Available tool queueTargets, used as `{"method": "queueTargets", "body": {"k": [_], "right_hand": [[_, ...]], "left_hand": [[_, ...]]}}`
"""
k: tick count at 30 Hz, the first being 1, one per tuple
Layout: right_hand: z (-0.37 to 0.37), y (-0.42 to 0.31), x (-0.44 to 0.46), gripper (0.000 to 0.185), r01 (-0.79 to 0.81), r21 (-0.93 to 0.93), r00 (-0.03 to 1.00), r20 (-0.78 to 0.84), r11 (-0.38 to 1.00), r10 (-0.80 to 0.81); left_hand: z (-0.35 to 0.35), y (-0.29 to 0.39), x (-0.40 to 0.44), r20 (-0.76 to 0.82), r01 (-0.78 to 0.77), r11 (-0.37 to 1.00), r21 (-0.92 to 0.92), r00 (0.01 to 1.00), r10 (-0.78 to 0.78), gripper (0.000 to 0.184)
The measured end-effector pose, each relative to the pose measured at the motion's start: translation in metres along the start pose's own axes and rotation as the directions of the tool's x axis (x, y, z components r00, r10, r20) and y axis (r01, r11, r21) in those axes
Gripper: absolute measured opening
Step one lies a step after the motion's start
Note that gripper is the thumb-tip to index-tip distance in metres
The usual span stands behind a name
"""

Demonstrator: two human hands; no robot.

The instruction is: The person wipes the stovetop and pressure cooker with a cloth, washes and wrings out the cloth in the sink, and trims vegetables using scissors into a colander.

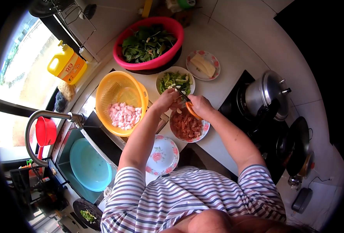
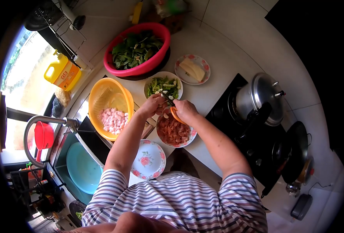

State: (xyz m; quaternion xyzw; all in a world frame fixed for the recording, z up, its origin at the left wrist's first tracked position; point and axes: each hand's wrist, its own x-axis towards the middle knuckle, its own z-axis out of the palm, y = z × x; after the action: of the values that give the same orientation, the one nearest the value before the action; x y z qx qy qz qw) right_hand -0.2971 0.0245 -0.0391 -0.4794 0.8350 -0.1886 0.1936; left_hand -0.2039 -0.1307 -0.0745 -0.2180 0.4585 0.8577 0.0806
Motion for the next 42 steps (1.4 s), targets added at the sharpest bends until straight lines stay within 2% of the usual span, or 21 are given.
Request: {"method": "queueTargets", "body": {"k": [3, 5, 7, 8, 9, 10, 14, 16, 17, 19, 21, 23, 26, 29, 33, 35, 36, 37, 39, 41, 42], "right_hand": [[-0.004, 0.003, 0.006, 0.013, -0.052, -0.013, 0.999, 0.002, 0.999, 0.052], [-0.010, 0.005, 0.007, 0.012, -0.081, -0.002, 0.997, 0.007, 0.997, 0.081], [-0.016, 0.007, 0.004, 0.016, -0.145, 0.044, 0.989, 0.037, 0.988, 0.144], [-0.015, 0.011, 0.001, 0.015, -0.105, 0.039, 0.993, -0.044, 0.994, 0.107], [-0.014, 0.014, -0.001, 0.015, -0.108, 0.041, 0.993, -0.038, 0.993, 0.109], [-0.014, 0.016, -0.002, 0.014, -0.133, 0.050, 0.990, -0.032, 0.990, 0.135], [-0.014, 0.022, -0.007, 0.012, -0.203, 0.086, 0.978, 0.063, 0.975, 0.198], [-0.013, 0.020, -0.012, 0.012, -0.219, 0.059, 0.973, 0.093, 0.974, 0.213], [-0.014, 0.017, -0.013, 0.012, -0.254, -0.018, 0.960, 0.113, 0.967, 0.255], [-0.014, 0.014, -0.012, 0.013, -0.290, -0.093, 0.945, 0.127, 0.953, 0.300], [-0.017, 0.010, -0.009, 0.015, -0.277, -0.179, 0.932, 0.188, 0.944, 0.309], [-0.019, 0.006, -0.009, 0.017, -0.272, -0.144, 0.937, 0.187, 0.951, 0.296], [-0.023, 0.002, -0.005, 0.019, -0.291, -0.137, 0.921, 0.226, 0.947, 0.316], [-0.025, 0.000, -0.001, 0.020, -0.302, -0.155, 0.910, 0.249, 0.941, 0.333], [-0.021, 0.007, 0.003, 0.021, -0.241, -0.214, 0.930, 0.229, 0.947, 0.289], [-0.020, 0.012, 0.003, 0.021, -0.226, -0.221, 0.938, 0.214, 0.949, 0.273], [-0.022, 0.013, 0.001, 0.021, -0.227, -0.212, 0.934, 0.229, 0.950, 0.274], [-0.024, 0.013, -0.001, 0.022, -0.227, -0.206, 0.931, 0.240, 0.952, 0.274], [-0.027, 0.012, -0.004, 0.021, -0.240, -0.185, 0.931, 0.235, 0.953, 0.280], [-0.028, 0.010, -0.007, 0.019, -0.261, -0.123, 0.941, 0.188, 0.958, 0.280], [-0.028, 0.010, -0.007, 0.019, -0.261, -0.120, 0.941, 0.189, 0.958, 0.280]], "left_hand": [[0.003, 0.007, 0.003, -0.097, -0.043, 0.999, -0.026, 0.994, 0.040, 0.013], [0.004, 0.017, 0.001, -0.195, 0.006, 0.942, 0.335, 0.979, 0.063, 0.016], [-0.008, 0.009, 0.010, -0.206, 0.032, 0.899, 0.436, 0.976, 0.065, 0.020], [-0.007, 0.008, 0.009, -0.205, -0.058, 0.683, 0.728, 0.932, 0.298, 0.021], [-0.007, 0.007, 0.008, -0.121, -0.087, 0.369, 0.925, 0.855, 0.505, 0.023], [-0.006, 0.008, 0.009, -0.250, 0.084, 0.351, 0.933, 0.852, 0.461, 0.024], [0.003, 0.002, 0.007, -0.286, 0.071, 0.352, 0.933, 0.742, 0.607, 0.022], [0.007, -0.003, 0.009, -0.169, -0.018, 0.249, 0.968, 0.686, 0.707, 0.018], [0.008, -0.007, 0.013, -0.167, -0.018, 0.247, 0.969, 0.689, 0.705, 0.018], [0.010, -0.014, 0.022, -0.116, 0.067, 0.099, 0.993, 0.736, 0.667, 0.019], [0.018, -0.013, 0.026, -0.125, 0.063, 0.117, 0.991, 0.742, 0.659, 0.016], [0.021, -0.012, 0.028, -0.154, 0.119, 0.098, 0.988, 0.827, 0.540, 0.015], [0.026, -0.013, 0.027, -0.123, 0.134, 0.026, 0.991, 0.790, 0.601, 0.009], [0.025, -0.018, 0.033, -0.194, 0.146, 0.128, 0.981, 0.758, 0.622, 0.009], [0.029, -0.017, 0.025, -0.215, 0.147, 0.157, 0.977, 0.703, 0.677, 0.009], [0.024, -0.010, 0.007, -0.078, -0.119, 0.212, 0.970, 0.671, 0.737, 0.012], [0.024, -0.001, -0.009, 0.049, -0.090, 0.025, 0.996, 0.735, 0.676, 0.015], [0.025, 0.003, -0.021, 0.045, -0.085, 0.027, 0.996, 0.743, 0.668, 0.015], [0.026, 0.005, -0.035, 0.242, -0.199, -0.153, 0.968, 0.900, 0.363, 0.017], [0.023, -0.003, -0.037, 0.279, -0.221, -0.194, 0.956, 0.892, 0.356, 0.018], [0.021, -0.006, -0.037, 0.301, -0.214, -0.278, 0.936, 0.896, 0.326, 0.019]]}}
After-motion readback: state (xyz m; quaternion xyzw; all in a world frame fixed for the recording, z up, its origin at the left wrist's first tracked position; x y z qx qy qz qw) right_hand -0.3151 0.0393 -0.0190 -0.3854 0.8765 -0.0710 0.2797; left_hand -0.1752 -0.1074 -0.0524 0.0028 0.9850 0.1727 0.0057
